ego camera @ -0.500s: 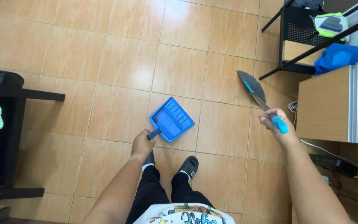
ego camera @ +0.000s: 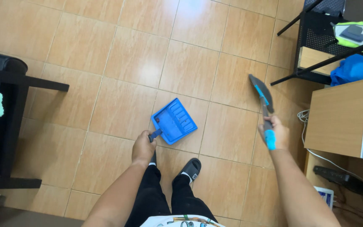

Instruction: The person sweeps a tiled floor using a broom and dustpan. They move a blue chair to access the area underneath, then proceed to sweep debris into the dustpan. The person continues sweeping around furniture and near a doorway.

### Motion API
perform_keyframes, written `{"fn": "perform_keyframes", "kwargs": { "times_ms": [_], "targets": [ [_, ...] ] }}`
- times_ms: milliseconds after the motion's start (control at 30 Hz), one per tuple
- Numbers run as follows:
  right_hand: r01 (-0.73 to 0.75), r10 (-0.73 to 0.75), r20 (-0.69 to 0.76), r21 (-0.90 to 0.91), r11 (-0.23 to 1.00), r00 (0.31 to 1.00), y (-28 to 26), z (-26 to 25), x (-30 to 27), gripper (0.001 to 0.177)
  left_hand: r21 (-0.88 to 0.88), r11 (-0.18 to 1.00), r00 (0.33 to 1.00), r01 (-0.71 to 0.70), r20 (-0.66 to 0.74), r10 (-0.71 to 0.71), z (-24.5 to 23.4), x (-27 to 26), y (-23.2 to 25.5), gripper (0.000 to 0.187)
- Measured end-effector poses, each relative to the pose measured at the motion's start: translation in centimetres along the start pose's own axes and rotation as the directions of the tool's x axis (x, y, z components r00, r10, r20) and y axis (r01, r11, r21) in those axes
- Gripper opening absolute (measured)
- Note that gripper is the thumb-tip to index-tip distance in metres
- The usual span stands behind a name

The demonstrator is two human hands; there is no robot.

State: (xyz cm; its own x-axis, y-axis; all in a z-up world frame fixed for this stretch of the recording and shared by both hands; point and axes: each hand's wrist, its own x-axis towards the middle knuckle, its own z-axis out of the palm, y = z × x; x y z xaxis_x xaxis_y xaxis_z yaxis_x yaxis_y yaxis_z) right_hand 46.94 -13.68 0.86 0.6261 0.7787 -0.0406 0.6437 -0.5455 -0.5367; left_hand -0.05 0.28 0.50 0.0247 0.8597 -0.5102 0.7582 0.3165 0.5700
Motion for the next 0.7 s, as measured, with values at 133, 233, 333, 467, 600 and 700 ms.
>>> {"fn": "perform_keyframes", "kwargs": {
  "times_ms": [133,233,333,467,600,700],
  "targets": [
    [0.031,-0.031,0.038,0.017,0.999,0.999,-5.0,0.5,-2.7,0.031,0.102,0.992,0.996,-0.077,-0.026,0.08,-1.0,0.8,-0.1,0.035],
    [0.067,-0.076,0.126,0.073,0.995,0.989,-10.7,-1.3,-6.2,0.023,0.166,0.973,0.987,-0.159,-0.001,0.161,-1.7,0.9,0.1,0.035],
    [0.099,-0.145,0.235,0.198,0.975,0.961,-13.9,-1.6,-9.1,0.024,0.245,0.961,0.991,-0.13,0.074,0.115,-2.3,0.9,1.7,0.027],
    [0.123,-0.178,0.22,0.242,0.962,0.959,-17.8,-3.0,-11.7,0.02,0.199,0.974,0.992,-0.109,0.082,0.094,-1.8,1.8,1.5,0.025],
    [0.089,-0.18,0.205,0.386,0.918,0.962,-20.9,-7.0,-12.7,0.012,0.228,0.969,0.994,-0.094,0.082,0.077,-1.8,2.8,0.8,0.027],
    [-0.063,-0.029,0.199,0.443,0.894,0.98,-22.4,-11.2,-12.4,0.01,0.226,0.97,0.994,-0.09,0.082,0.073,-1.8,3.5,0.1,0.027]
  ]
}}
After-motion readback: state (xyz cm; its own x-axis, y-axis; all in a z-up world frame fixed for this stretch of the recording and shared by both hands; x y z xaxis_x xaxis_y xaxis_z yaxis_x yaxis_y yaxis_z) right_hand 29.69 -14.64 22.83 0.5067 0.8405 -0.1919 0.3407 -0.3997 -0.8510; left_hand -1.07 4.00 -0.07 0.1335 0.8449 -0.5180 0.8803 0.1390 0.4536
